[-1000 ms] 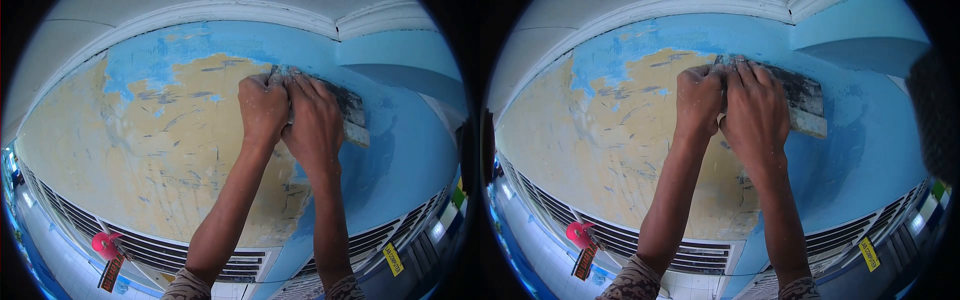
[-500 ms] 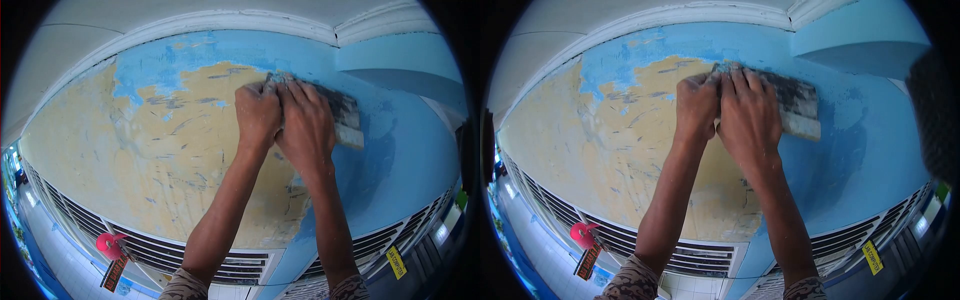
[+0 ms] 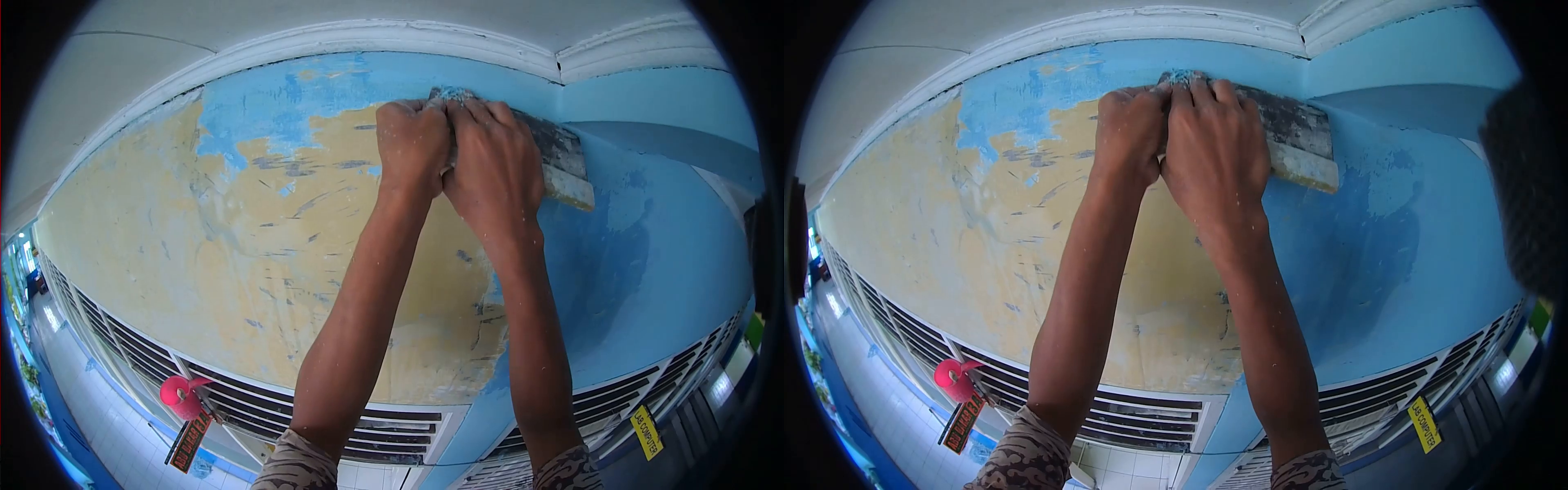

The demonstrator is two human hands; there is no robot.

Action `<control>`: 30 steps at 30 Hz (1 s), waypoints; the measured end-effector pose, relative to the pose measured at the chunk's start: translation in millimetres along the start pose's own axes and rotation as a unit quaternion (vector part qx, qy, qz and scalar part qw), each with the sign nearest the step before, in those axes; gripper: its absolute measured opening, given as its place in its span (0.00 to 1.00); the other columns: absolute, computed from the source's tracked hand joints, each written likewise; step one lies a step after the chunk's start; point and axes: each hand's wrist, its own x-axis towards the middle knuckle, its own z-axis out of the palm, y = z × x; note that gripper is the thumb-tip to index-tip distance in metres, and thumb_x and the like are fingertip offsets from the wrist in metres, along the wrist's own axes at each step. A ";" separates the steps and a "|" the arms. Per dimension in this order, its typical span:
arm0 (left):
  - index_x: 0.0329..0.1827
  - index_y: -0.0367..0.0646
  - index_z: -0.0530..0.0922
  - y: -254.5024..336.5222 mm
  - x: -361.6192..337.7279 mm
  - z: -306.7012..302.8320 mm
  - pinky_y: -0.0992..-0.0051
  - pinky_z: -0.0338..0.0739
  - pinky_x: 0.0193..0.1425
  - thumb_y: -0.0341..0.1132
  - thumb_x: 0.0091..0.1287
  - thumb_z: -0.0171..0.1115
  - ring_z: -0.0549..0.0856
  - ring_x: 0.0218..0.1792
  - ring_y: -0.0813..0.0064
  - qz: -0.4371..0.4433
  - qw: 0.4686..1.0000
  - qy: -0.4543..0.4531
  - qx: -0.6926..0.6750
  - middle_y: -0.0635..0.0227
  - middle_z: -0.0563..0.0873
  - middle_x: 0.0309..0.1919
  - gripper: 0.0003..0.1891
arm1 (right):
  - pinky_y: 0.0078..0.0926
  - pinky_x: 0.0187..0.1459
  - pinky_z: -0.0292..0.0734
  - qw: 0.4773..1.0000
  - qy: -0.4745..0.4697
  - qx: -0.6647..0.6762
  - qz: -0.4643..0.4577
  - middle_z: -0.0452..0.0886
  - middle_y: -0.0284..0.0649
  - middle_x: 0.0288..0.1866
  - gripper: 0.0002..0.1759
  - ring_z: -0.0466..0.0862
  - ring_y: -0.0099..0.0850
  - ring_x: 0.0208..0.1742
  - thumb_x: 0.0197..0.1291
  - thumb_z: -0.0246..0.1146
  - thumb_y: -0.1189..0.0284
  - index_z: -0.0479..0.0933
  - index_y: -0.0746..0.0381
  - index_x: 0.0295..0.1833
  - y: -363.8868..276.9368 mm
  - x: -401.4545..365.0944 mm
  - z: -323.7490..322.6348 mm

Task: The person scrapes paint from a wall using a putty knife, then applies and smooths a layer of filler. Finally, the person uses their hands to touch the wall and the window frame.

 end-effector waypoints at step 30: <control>0.33 0.24 0.84 -16.8 32.1 -29.5 0.58 0.75 0.32 0.34 0.68 0.61 0.82 0.24 0.65 0.201 0.958 -0.007 0.205 0.47 0.83 0.20 0.16 | 0.39 0.60 0.76 0.999 -0.052 0.015 0.005 0.84 0.51 0.58 0.18 0.81 0.42 0.60 0.55 0.67 0.75 0.83 0.66 0.53 -20.8 20.1 -2.7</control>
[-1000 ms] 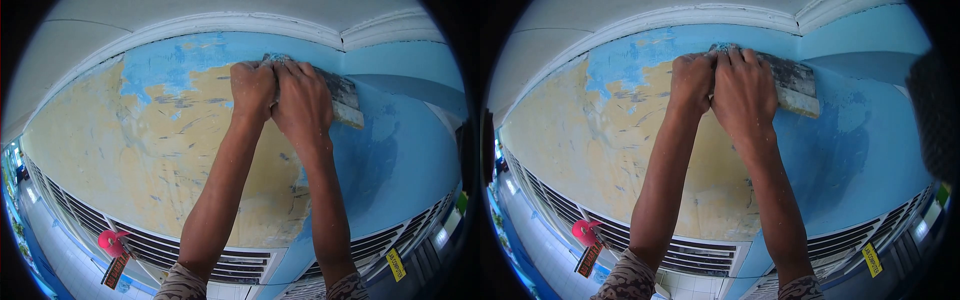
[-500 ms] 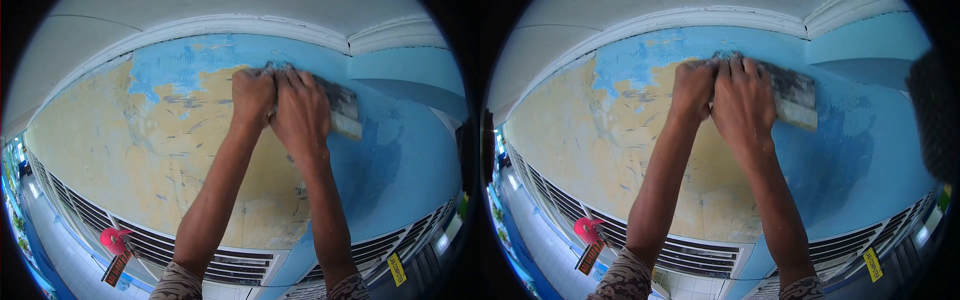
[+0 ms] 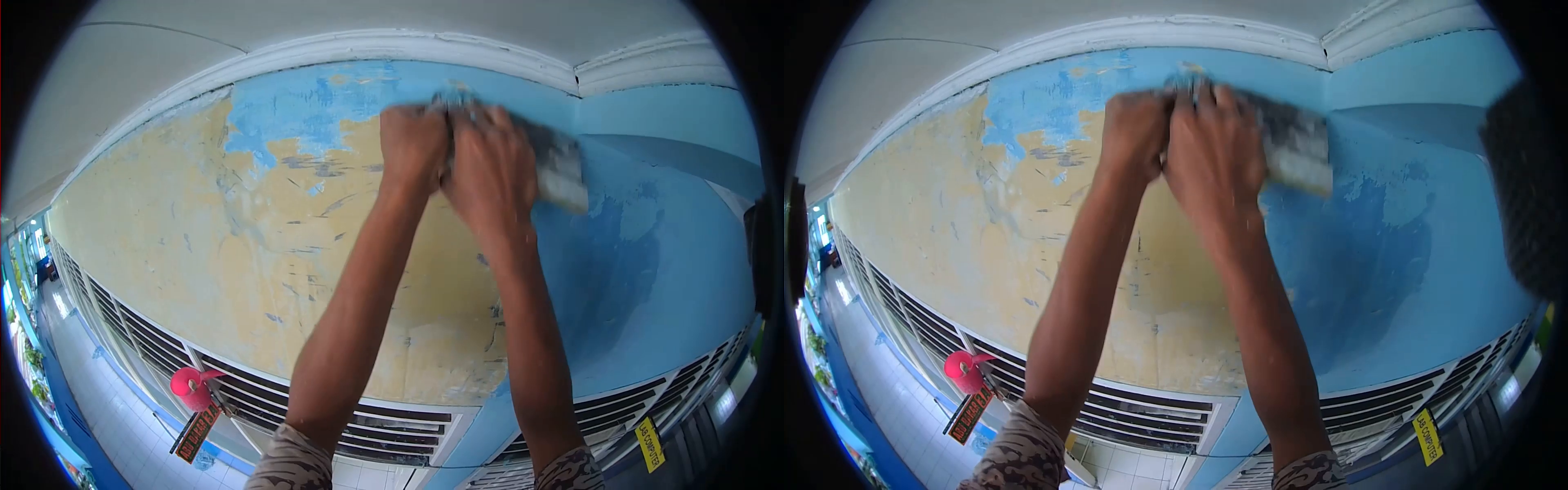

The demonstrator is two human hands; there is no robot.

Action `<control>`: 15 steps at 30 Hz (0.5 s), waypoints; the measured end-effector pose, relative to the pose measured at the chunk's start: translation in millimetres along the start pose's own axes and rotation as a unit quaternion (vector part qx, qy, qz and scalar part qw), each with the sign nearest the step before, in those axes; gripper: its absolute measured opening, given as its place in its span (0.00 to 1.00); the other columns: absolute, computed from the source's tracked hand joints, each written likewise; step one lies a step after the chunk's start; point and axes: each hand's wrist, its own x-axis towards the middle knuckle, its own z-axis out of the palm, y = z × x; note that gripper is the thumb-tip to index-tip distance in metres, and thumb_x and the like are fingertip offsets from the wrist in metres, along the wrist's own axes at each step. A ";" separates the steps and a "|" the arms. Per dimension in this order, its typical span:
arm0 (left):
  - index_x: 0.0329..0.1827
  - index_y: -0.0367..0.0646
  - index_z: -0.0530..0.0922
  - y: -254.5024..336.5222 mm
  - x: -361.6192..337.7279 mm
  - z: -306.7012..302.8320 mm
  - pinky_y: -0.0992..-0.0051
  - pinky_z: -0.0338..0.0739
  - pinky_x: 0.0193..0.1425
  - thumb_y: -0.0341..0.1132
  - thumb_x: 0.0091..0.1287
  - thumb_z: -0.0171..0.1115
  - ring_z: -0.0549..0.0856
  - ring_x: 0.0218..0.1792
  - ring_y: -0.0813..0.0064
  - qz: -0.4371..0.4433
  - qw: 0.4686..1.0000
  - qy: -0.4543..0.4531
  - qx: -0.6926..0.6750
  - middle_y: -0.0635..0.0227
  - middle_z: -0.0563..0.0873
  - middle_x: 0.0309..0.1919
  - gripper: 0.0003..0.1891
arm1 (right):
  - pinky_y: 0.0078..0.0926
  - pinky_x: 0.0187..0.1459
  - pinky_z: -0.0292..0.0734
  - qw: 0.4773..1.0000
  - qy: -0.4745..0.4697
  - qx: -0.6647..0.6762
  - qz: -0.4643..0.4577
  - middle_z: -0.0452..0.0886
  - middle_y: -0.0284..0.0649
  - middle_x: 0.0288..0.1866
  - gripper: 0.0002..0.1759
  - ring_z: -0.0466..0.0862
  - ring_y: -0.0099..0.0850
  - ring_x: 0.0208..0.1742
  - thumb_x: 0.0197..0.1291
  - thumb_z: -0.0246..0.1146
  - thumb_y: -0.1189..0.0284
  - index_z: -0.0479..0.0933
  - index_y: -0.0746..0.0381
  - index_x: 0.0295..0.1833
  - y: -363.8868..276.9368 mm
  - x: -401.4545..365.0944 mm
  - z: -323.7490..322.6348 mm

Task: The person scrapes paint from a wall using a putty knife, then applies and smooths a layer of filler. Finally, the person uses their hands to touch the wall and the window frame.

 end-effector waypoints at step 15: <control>0.35 0.31 0.82 7.5 -43.2 -17.5 0.70 0.71 0.23 0.34 0.73 0.61 0.76 0.23 0.77 -0.170 0.976 0.017 -0.133 0.68 0.79 0.23 0.13 | 0.39 0.63 0.74 0.989 0.139 -0.034 -0.040 0.85 0.47 0.55 0.17 0.81 0.40 0.59 0.54 0.68 0.75 0.83 0.66 0.51 -14.9 -38.3 30.9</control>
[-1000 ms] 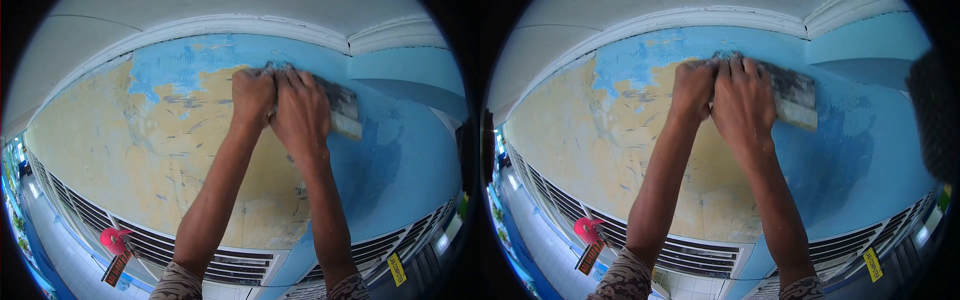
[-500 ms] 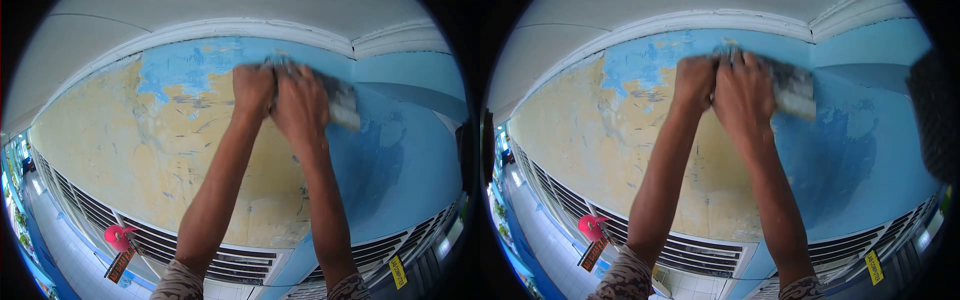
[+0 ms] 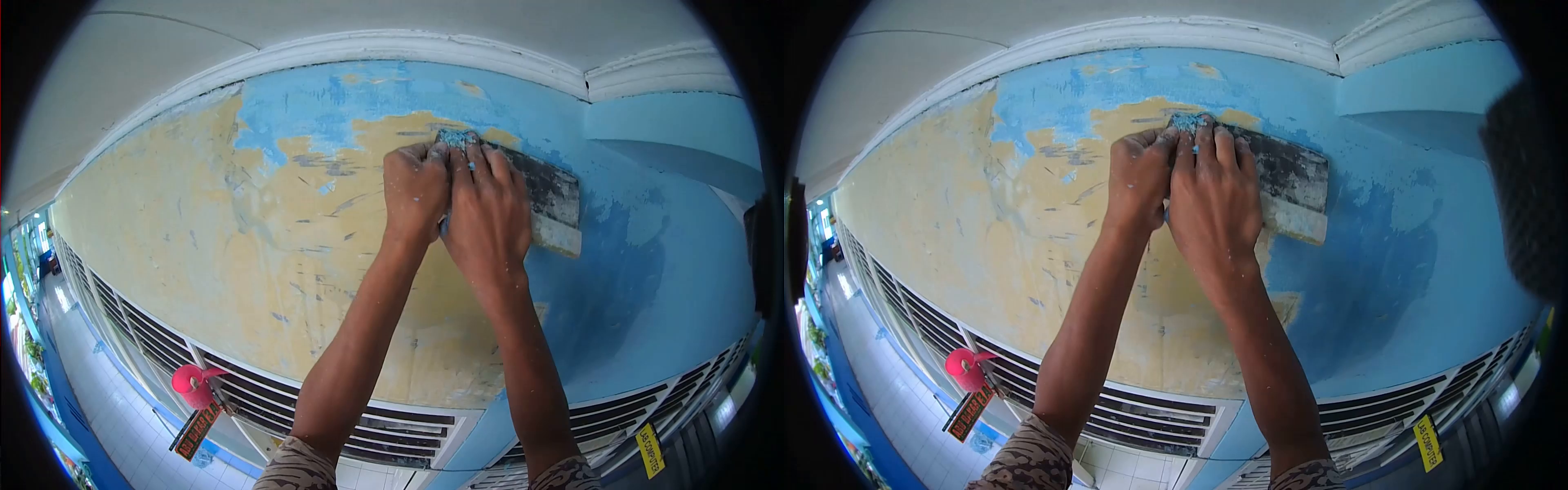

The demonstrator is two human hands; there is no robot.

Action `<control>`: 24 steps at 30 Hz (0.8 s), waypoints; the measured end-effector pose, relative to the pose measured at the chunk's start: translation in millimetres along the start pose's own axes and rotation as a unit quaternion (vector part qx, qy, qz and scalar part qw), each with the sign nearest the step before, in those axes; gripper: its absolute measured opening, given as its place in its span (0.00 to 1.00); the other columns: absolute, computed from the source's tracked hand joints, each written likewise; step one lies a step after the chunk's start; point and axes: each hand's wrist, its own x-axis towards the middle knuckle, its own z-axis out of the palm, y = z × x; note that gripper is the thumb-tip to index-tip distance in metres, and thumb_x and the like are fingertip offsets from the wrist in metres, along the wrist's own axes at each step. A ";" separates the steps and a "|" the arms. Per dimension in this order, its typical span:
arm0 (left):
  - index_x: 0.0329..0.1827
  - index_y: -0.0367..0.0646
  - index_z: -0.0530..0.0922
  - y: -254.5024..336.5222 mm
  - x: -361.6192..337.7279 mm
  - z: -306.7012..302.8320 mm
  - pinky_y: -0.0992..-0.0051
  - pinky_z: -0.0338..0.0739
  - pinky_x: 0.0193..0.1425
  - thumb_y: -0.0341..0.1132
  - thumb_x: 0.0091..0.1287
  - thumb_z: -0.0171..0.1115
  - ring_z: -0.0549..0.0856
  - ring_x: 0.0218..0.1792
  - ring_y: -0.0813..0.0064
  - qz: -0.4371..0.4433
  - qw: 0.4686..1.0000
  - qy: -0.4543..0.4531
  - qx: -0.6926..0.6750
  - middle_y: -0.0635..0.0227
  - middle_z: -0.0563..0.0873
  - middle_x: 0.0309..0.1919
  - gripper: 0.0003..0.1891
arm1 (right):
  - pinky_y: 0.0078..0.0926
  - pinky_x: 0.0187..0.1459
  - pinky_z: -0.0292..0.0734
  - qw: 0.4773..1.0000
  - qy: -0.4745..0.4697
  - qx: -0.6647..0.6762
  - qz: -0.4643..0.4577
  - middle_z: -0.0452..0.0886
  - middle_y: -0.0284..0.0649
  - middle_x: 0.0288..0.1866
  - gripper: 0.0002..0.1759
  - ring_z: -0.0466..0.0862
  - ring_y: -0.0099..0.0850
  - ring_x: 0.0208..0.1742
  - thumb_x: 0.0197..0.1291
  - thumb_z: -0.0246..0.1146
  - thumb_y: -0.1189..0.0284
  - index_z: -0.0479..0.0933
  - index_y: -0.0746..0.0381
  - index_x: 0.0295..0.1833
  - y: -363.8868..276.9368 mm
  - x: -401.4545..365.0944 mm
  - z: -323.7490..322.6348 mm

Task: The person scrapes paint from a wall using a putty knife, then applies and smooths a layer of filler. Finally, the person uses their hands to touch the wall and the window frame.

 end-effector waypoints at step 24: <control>0.35 0.22 0.84 7.6 61.7 -15.5 0.63 0.76 0.31 0.32 0.69 0.60 0.79 0.25 0.71 0.169 0.983 0.014 0.062 0.53 0.86 0.24 0.15 | 0.38 0.63 0.74 1.000 -0.015 0.011 -0.024 0.85 0.48 0.48 0.16 0.81 0.40 0.57 0.55 0.67 0.74 0.84 0.66 0.50 -7.4 60.1 15.0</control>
